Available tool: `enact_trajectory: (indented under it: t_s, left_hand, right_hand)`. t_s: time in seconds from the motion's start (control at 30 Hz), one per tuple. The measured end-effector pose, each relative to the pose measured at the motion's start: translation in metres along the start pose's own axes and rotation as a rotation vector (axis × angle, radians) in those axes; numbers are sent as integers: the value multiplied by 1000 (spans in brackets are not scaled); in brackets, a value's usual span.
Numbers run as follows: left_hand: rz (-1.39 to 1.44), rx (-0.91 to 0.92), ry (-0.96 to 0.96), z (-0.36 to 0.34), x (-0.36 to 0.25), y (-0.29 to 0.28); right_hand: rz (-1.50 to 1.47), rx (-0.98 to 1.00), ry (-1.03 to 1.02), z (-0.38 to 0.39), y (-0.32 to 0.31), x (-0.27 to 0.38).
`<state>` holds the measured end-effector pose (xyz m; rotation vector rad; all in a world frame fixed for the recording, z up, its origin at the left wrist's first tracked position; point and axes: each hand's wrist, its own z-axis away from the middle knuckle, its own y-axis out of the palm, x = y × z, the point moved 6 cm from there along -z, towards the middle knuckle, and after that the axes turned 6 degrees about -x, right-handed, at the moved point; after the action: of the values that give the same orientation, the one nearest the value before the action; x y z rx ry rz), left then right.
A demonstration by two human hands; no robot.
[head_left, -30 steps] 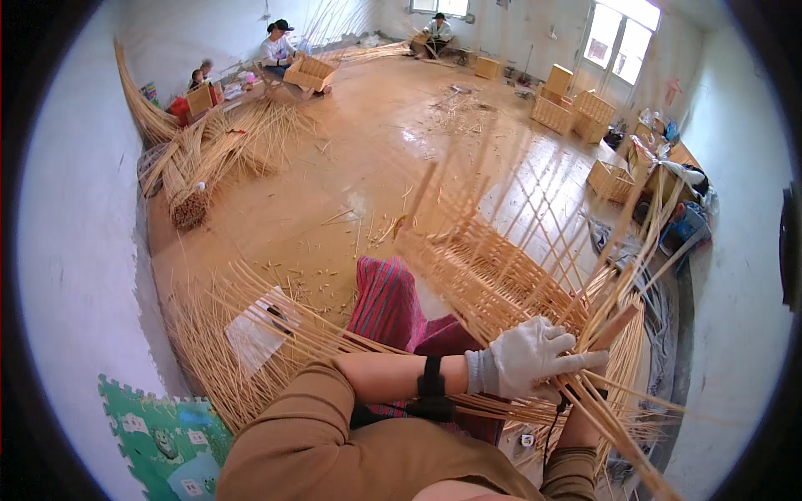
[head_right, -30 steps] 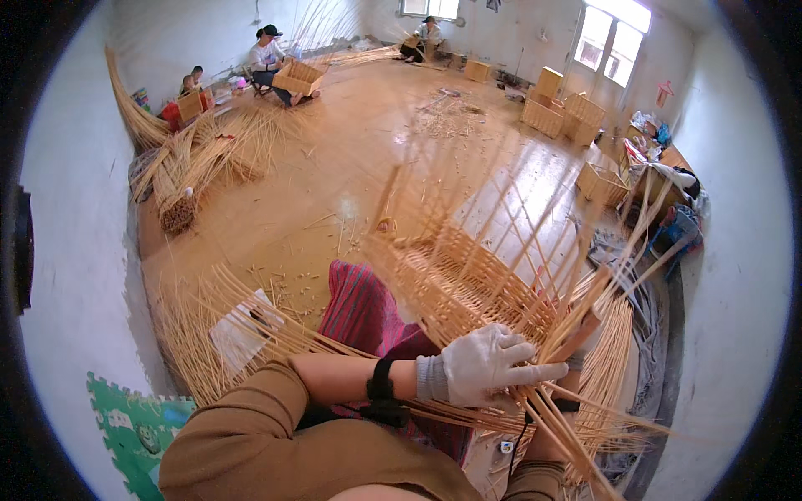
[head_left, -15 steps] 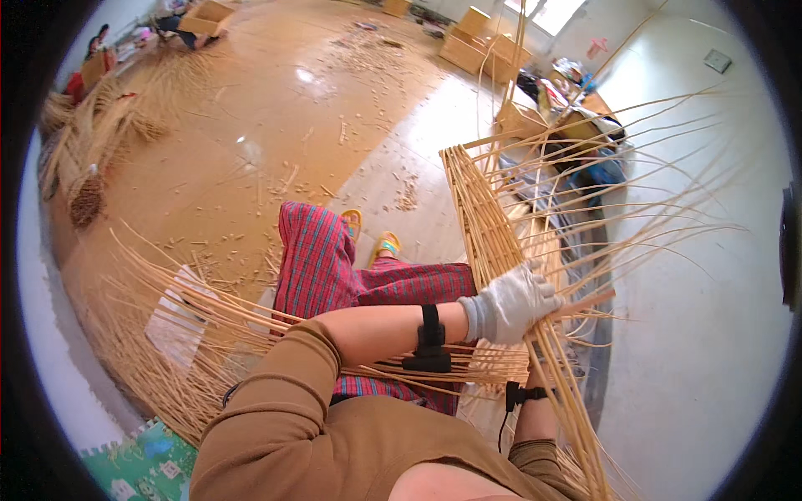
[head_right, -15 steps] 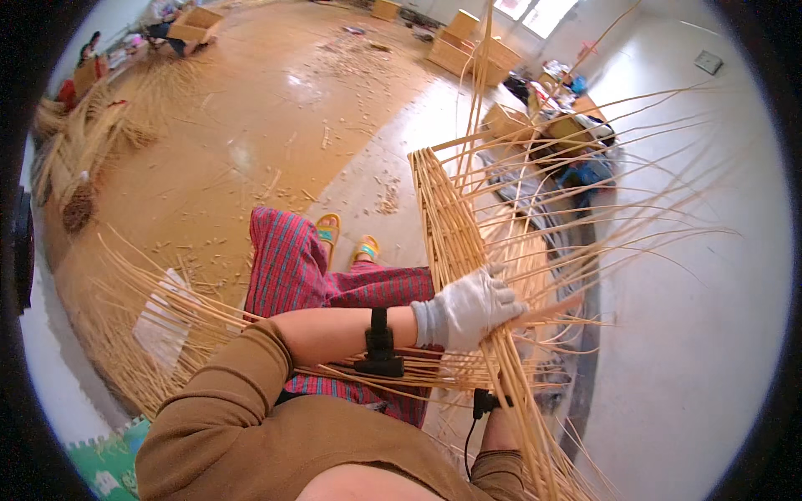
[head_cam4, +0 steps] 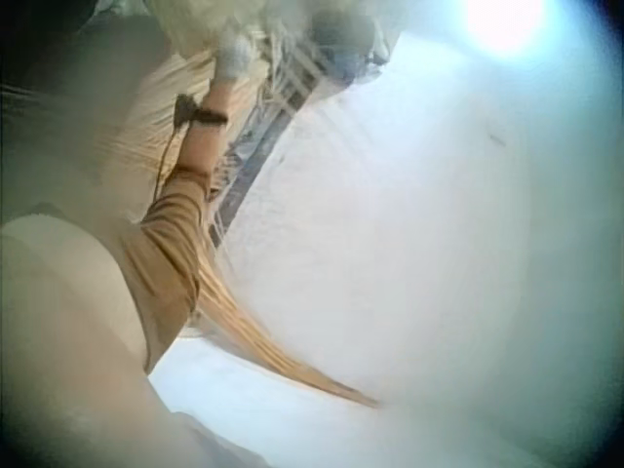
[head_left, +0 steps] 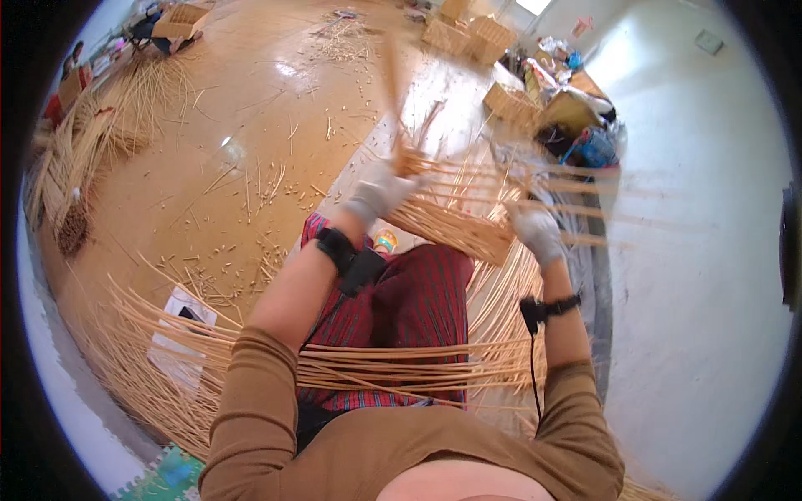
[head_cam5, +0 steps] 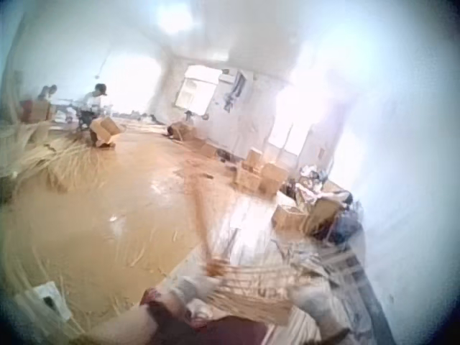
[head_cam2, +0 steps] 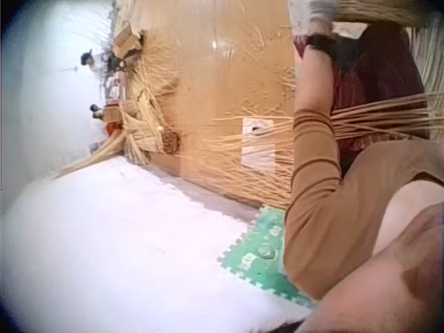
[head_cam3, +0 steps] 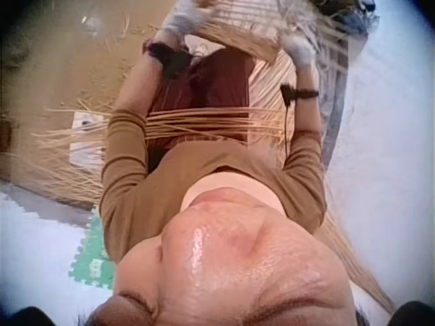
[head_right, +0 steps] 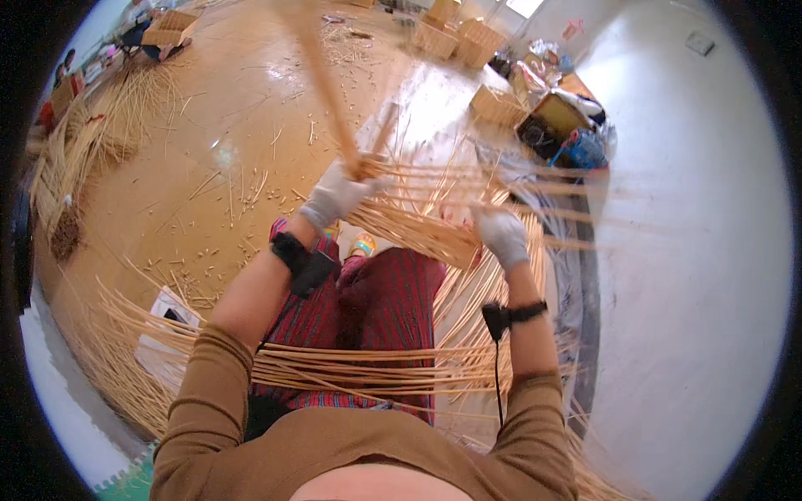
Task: Weaving a rectangular wicker basket from long willow or rattan strands.
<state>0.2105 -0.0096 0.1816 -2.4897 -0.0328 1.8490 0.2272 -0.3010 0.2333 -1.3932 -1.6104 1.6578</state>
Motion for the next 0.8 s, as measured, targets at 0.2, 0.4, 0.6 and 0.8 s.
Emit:
enact_trajectory:
  t_s: [0.2, 0.4, 0.6, 0.8]
  left_hand:
    - [296, -258, -255, 41, 72, -83]
    - [307, -197, -340, 46, 87, -72]
    - [412, -293, -472, 52, 89, -59]
    - [265, -268, -417, 36, 87, -60]
  right_hand:
    - [-303, 88, 359, -76, 26, 78]
    - [-345, 154, 378, -94, 56, 68]
    - [-232, -7, 510, -63, 68, 70]
    - [-365, -162, 585, -34, 65, 65]
